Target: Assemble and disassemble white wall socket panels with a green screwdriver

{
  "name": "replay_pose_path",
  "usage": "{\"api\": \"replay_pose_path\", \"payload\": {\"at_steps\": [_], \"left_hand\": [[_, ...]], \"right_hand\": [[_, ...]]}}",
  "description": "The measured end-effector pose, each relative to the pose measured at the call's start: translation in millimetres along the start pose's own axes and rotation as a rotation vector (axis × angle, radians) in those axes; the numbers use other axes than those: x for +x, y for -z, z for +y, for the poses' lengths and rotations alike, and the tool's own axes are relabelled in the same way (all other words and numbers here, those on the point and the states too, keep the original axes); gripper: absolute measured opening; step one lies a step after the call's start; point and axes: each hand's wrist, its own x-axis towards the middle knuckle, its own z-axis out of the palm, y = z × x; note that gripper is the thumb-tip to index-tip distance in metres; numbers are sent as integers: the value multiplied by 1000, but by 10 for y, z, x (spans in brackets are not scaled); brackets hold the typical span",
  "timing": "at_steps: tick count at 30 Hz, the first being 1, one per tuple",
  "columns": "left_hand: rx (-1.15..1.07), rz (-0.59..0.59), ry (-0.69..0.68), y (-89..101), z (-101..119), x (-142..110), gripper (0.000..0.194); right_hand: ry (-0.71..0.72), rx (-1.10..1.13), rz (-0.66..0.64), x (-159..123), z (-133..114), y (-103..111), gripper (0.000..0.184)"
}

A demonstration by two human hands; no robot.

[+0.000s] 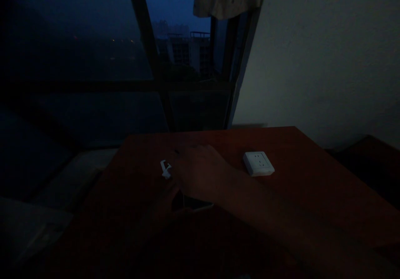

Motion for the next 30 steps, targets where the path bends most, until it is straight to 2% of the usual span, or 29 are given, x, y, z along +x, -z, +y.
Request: {"api": "replay_pose_path", "payload": {"at_steps": [5, 12, 15, 19, 22, 26, 30], "left_hand": [[7, -9, 2, 22, 16, 1, 77], [-4, 13, -18, -18, -33, -3, 80], [5, 3, -12, -28, -49, -13, 80], [12, 4, 9, -16, -36, -14, 79], [-2, 11, -21, 6, -7, -3, 79], [-14, 16, -24, 30, 25, 2, 81], [-23, -9, 10, 40, 36, -6, 80]], "right_hand": [[-106, -74, -28, 34, 17, -11, 28], [50, 185, -4, -41, 40, 17, 22], [39, 141, -17, -33, 32, -7, 15], [-46, -8, -14, 7, 20, -37, 25], [-41, 34, -3, 9, 29, -27, 21], [59, 161, -10, -22, 50, -2, 18], [4, 72, -10, -7, 55, -2, 16]]}}
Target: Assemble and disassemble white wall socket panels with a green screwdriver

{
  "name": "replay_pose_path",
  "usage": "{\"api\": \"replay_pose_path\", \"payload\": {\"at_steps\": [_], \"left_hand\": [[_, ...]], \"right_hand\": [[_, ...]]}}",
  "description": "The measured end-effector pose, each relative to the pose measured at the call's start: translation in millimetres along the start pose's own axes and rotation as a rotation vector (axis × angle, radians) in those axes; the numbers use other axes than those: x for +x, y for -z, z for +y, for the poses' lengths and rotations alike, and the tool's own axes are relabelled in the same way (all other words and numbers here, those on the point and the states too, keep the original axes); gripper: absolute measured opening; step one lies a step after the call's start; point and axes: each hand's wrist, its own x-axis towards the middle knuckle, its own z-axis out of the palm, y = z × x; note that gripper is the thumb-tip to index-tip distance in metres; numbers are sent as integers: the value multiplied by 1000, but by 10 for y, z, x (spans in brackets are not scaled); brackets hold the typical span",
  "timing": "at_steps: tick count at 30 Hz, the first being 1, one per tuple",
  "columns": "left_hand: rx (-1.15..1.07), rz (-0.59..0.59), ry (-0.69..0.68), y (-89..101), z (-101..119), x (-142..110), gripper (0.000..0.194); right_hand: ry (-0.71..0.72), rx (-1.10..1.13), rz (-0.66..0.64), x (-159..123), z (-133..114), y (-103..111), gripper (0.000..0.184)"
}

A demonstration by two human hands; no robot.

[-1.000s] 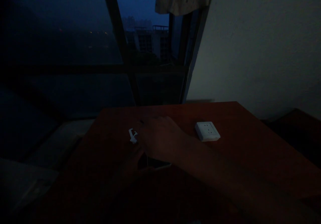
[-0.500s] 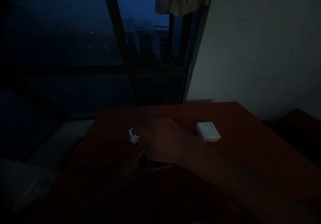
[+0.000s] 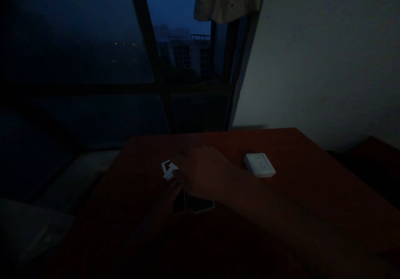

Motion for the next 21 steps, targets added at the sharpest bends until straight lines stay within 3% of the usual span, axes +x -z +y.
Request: {"api": "replay_pose_path", "payload": {"at_steps": [4, 7, 11, 13, 16, 21], "left_hand": [[8, 14, -3, 2, 2, 1, 78], [10, 21, -24, -3, -8, 9, 78], [16, 22, -46, -22, -39, 10, 78], [38, 27, -39, -31, -48, 5, 79], [43, 13, -18, -37, -48, -6, 80], [28, -3, 28, -37, -41, -15, 79]], "right_hand": [[-66, -105, -14, 22, 0, -6, 24], [3, -6, 15, -5, 4, -13, 22], [94, 121, 69, -44, 2, -26, 33], [111, 136, 57, -42, -4, -28, 29], [97, 86, 7, -18, -13, -28, 16], [39, -40, 1, 10, -23, -31, 25]]}}
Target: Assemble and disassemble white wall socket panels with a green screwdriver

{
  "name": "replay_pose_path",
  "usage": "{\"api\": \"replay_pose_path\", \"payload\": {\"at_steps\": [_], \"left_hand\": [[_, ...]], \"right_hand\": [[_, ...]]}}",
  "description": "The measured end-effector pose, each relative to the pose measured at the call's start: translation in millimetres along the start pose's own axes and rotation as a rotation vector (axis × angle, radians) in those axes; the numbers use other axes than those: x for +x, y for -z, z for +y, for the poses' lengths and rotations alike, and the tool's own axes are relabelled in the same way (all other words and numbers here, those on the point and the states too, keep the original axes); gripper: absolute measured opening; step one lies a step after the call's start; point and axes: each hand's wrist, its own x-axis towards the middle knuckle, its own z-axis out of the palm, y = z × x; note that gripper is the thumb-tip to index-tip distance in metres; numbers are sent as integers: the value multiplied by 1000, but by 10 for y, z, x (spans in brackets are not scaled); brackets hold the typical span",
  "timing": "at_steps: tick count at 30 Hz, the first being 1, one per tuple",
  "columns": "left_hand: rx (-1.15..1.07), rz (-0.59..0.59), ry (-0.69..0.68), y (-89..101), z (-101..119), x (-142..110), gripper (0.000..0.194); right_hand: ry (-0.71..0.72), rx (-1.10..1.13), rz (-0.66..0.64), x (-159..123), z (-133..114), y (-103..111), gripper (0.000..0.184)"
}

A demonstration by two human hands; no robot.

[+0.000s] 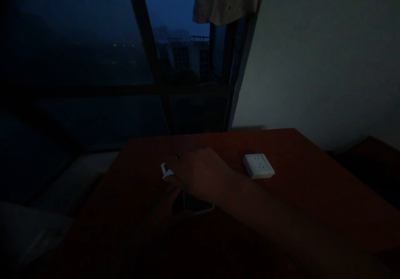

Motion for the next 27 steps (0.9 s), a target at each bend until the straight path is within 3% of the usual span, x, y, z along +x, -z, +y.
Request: {"api": "replay_pose_path", "payload": {"at_steps": [9, 12, 16, 19, 23, 27], "left_hand": [[-6, 20, -64, -6, -25, 16, 76], [20, 21, -53, -41, -74, 2, 79], [24, 26, -33, -38, -74, -2, 80], [1, 26, -58, -5, -30, 15, 79], [-6, 42, -60, 8, -16, 20, 75], [9, 12, -28, -4, -38, 12, 76]], "right_hand": [[127, 177, 57, -52, 12, -1, 29], [90, 96, 31, -25, 20, -23, 21], [-9, -51, 8, -4, 29, -29, 27], [15, 18, 47, -25, 37, -15, 20], [114, 155, 66, -49, 42, -20, 24], [31, 36, 34, -28, 34, -45, 25]]}}
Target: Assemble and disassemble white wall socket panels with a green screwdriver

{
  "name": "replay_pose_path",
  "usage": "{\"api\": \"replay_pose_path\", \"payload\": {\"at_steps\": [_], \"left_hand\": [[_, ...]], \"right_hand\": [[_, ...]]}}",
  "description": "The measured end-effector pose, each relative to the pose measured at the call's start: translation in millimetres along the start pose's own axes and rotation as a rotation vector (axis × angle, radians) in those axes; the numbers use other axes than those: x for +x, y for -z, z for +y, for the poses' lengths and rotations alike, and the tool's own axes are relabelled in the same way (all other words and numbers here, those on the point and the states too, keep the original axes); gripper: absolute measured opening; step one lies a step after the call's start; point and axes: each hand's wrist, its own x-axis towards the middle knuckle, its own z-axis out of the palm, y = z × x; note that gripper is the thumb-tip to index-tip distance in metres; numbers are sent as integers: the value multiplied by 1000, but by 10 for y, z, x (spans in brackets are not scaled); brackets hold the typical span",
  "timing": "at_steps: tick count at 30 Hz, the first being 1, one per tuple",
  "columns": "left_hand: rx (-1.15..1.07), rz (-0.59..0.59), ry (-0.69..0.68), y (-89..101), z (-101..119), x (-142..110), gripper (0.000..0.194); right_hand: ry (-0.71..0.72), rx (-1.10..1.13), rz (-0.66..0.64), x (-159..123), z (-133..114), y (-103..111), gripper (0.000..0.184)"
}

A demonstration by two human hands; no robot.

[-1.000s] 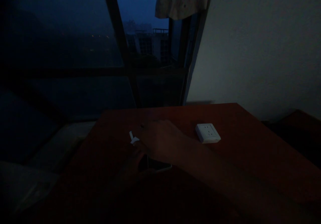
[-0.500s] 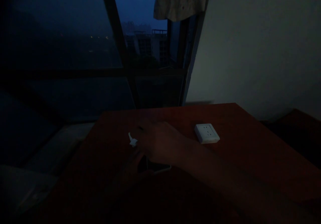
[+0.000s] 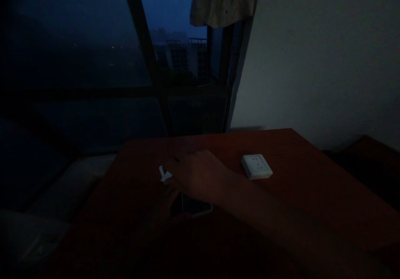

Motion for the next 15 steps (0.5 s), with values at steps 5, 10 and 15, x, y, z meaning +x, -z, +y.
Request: {"api": "replay_pose_path", "payload": {"at_steps": [5, 10, 15], "left_hand": [[-34, 3, -16, 10, 32, 11, 72], [-21, 3, 17, 10, 43, 6, 72], [-8, -6, 20, -7, 11, -7, 76]], "right_hand": [[74, 86, 0, -2, -19, 48, 29], [68, 87, -45, 7, -25, 74, 26], [-60, -65, -35, 32, -30, 60, 27]]}}
